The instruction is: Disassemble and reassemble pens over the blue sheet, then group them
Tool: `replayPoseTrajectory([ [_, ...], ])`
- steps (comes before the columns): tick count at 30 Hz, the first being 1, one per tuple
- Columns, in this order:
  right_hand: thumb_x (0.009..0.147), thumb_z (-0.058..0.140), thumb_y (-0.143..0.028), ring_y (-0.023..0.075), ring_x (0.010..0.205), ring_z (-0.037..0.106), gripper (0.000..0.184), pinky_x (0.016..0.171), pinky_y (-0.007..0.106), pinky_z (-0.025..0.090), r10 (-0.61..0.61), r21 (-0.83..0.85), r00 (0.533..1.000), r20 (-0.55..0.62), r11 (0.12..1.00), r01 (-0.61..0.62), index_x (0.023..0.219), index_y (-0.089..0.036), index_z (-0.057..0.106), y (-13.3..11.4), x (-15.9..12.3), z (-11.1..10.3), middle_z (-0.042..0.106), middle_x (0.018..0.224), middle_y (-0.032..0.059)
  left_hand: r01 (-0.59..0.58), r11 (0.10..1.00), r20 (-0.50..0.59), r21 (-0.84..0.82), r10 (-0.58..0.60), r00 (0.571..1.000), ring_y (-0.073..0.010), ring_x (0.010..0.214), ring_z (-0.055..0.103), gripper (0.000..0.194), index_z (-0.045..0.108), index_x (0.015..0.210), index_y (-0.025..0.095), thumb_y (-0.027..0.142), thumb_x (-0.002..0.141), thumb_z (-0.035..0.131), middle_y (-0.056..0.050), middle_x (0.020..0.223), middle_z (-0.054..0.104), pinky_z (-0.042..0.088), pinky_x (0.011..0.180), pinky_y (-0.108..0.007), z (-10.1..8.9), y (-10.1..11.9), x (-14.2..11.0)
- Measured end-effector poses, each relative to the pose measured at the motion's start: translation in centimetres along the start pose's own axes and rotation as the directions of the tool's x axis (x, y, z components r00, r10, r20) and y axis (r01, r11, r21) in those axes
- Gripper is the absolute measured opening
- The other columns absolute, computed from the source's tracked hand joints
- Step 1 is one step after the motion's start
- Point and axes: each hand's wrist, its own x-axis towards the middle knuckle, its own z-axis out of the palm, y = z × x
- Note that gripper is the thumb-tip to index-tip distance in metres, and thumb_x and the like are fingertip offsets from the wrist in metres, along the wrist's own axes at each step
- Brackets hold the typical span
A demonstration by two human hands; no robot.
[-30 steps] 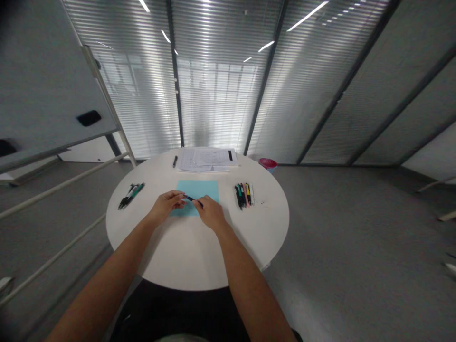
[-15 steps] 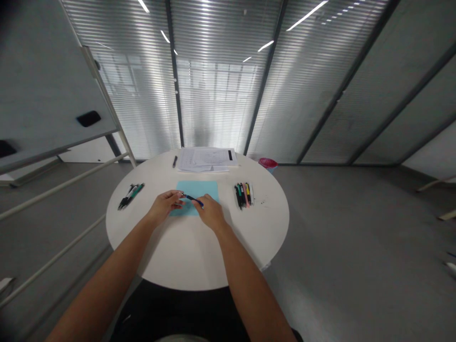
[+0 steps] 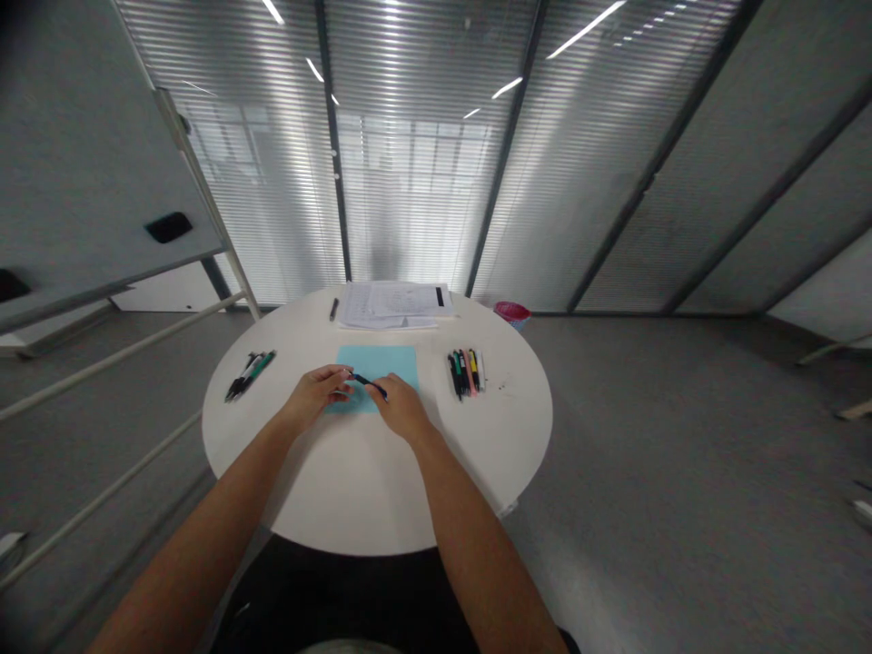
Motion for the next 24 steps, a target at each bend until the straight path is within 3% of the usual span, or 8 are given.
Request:
replayPoseTrajectory([
  [7, 0.091, 0.049, -0.033, 0.0134, 0.076, 0.056, 0.019, 0.072, 0.024, 0.041, 0.009, 0.131, 0.999, -0.035, 0.991, -0.004, 0.098, -0.021, 0.061, -0.04, 0.05, 0.10, 0.063, 0.084, 0.0013, -0.004, 1.000, -0.006, 0.017, 0.004, 1.000, -0.0152, 0.068, 0.061, 0.043, 0.067, 0.097, 0.011, 0.041, 0.067, 0.074, -0.011, 0.088, 0.065, 0.051, 0.063, -0.031, -0.16, -0.38, 0.22],
  [24, 0.091, 0.049, -0.035, 0.0149, 0.086, 0.057, 0.020, 0.078, 0.025, 0.041, 0.042, -0.070, 0.999, -0.034, 0.997, -0.044, 0.101, -0.024, 0.062, -0.74, -0.15, -0.47, 0.062, 0.093, 0.0029, 0.008, 1.000, -0.047, -0.025, -0.009, 0.999, -0.0100, 0.058, 0.055, 0.039, 0.066, 0.088, 0.014, 0.042, 0.062, 0.075, -0.006, 0.085, 0.064, 0.044, 0.053, -0.025, 0.01, -0.03, 0.08],
])
